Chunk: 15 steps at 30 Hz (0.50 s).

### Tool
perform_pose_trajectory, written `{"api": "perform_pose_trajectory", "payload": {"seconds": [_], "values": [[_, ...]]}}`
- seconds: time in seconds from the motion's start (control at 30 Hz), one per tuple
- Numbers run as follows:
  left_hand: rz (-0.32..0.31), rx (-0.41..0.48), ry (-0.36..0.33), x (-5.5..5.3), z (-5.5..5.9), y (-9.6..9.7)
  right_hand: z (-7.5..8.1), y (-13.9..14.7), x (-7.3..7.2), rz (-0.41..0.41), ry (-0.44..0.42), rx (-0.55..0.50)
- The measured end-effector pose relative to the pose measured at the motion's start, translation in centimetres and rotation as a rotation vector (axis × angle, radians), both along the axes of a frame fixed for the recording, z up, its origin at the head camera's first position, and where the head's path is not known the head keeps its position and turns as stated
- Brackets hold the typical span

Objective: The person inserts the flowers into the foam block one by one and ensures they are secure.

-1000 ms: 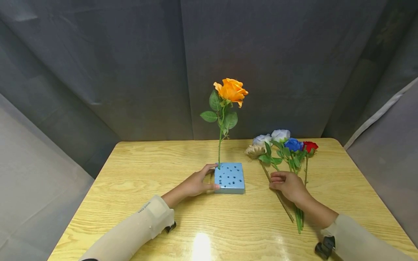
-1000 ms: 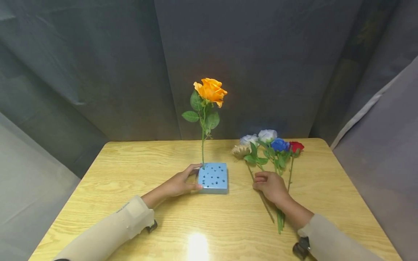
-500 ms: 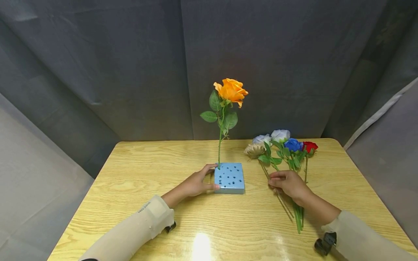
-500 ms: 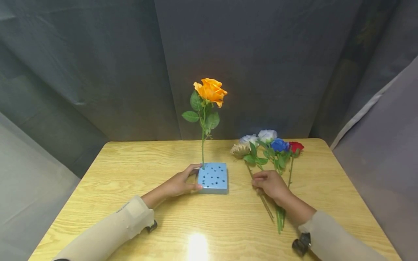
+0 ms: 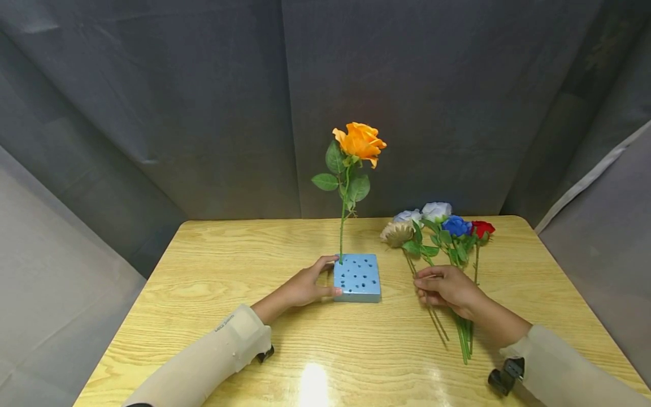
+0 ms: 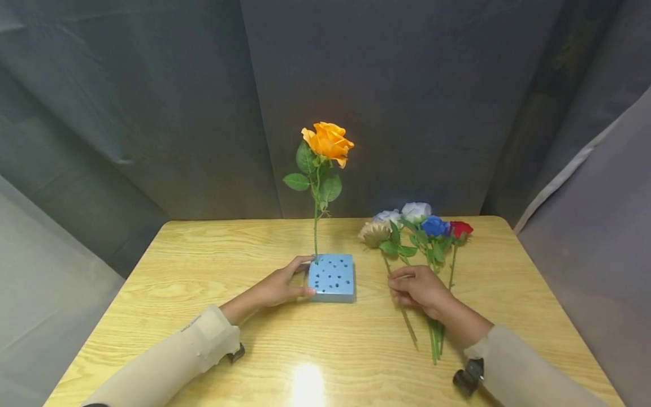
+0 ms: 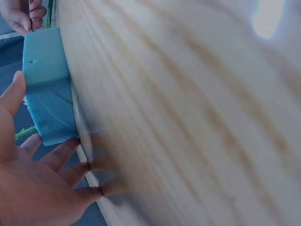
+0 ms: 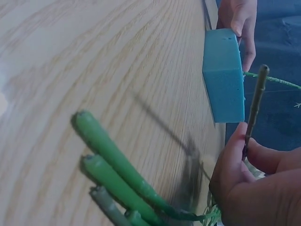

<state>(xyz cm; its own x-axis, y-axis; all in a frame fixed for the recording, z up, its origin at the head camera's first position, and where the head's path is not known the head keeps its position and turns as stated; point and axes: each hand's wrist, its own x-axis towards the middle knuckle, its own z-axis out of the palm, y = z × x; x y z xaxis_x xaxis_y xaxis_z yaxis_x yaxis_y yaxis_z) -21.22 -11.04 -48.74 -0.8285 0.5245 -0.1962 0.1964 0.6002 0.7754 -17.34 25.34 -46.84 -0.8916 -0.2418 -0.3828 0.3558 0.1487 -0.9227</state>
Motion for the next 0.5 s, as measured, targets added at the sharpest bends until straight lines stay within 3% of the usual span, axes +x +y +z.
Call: {"api": "perform_pose_trajectory", "payload": {"seconds": [0.5], "values": [[-0.003, -0.001, 0.004, -0.08, -0.06, 0.03, -0.04, -0.38, -0.17, -0.005, -0.033, -0.076]]}}
